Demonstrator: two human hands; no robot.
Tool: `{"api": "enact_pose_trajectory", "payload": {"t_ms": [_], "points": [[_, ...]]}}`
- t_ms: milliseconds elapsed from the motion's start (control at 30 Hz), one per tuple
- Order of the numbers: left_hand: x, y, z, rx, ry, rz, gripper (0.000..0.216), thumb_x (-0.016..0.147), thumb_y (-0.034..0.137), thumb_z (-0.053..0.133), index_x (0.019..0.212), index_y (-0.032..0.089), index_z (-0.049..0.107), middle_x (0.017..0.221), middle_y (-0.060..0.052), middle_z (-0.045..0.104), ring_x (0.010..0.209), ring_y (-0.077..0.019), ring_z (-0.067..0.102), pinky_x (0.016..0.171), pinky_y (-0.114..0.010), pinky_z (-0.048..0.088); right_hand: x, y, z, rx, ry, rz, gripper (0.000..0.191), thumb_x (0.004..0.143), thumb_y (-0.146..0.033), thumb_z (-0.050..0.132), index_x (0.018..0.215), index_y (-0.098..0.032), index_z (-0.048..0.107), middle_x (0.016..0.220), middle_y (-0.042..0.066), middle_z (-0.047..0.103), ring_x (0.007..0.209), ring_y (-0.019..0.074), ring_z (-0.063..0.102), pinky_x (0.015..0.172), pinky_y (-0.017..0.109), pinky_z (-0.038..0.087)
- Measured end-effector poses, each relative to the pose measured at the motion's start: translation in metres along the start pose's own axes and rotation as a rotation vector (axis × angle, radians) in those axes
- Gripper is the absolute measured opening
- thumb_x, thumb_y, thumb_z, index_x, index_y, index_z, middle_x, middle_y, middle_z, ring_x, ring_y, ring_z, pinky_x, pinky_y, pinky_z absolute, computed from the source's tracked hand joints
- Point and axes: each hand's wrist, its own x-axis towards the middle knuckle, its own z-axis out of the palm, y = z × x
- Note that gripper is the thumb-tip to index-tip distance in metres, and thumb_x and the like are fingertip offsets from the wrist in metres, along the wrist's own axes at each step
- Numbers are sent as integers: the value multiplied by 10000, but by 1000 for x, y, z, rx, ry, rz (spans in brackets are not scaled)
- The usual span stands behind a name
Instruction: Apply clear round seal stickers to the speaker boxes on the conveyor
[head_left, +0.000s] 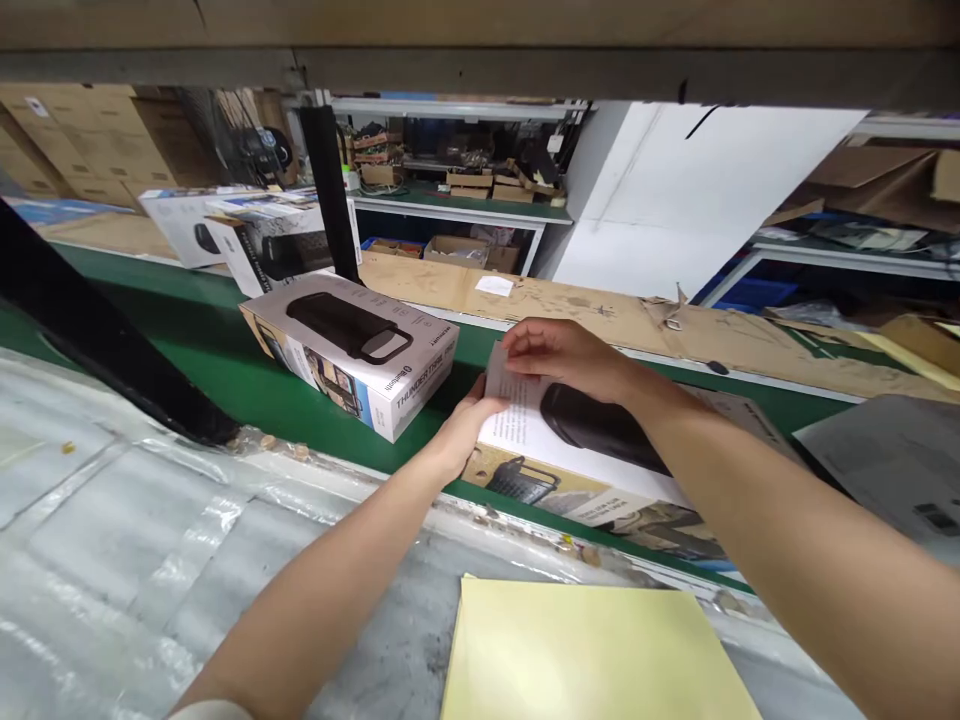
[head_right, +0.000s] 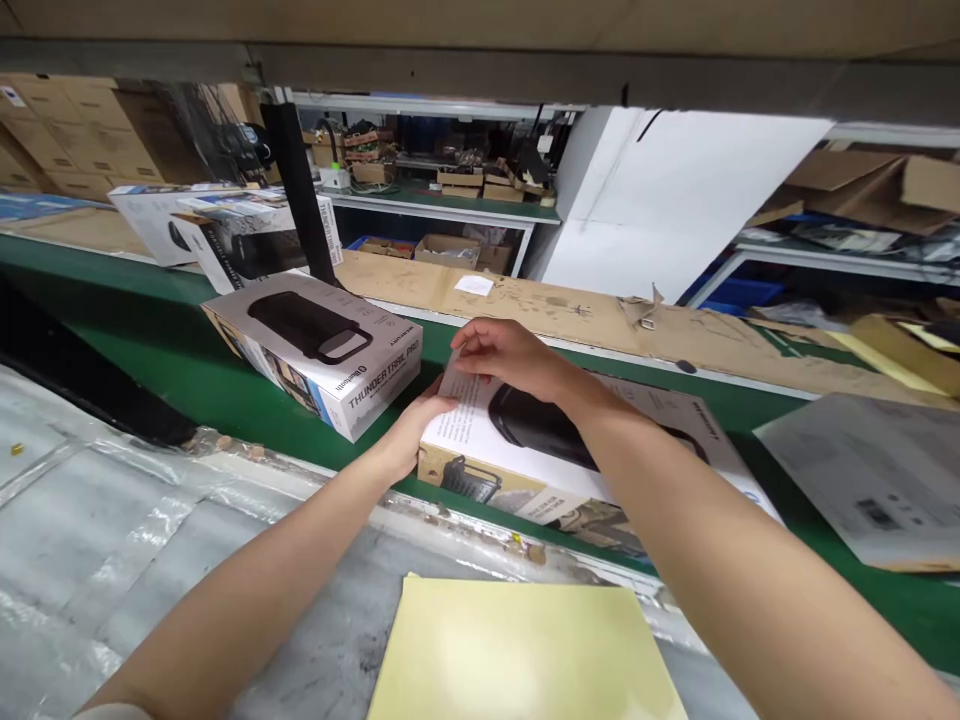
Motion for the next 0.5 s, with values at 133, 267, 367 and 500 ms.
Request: {"api": "enact_pose_trajectory", "payload": {"t_ms": [133, 267, 367, 500], "points": [[0, -2, -7, 49, -3, 1, 455, 747, 325, 658, 1180, 193, 612, 811, 23, 668, 766, -171, 627, 699, -251, 427, 13, 2, 2, -53, -73, -46, 354, 695, -356, 828, 954, -207, 639, 792, -4, 691, 706, 167, 628, 621, 294, 473], [-1, 2, -9, 51, 1, -8, 440, 742, 324, 651, 1162, 199, 617, 777, 36, 641, 714, -147, 590, 666, -236, 406, 24, 6, 9, -165, -109, -131, 321, 714, -364, 779, 947, -219, 614, 776, -8, 682, 739, 192, 648, 685, 328, 485], [-3, 5, -8, 36, 10, -3, 437, 742, 325, 656, 1162, 205, 629, 780, 38, 641, 705, -142, 585, 662, -235, 406, 32, 13, 15, -316, -77, -205, 246, 742, -338, 715, 936, -228, 611, 762, -15, 662, 707, 188, 623, 687, 335, 472], [-5, 7, -8, 42, 32, -2, 449, 734, 330, 663, 1166, 207, 639, 807, 24, 656, 740, -167, 599, 697, -257, 423, 37, 25, 21, -529, 77, -304, 179, 752, -247, 677, 922, -226, 624, 876, 27, 685, 777, 210, 633, 736, 357, 496]]}}
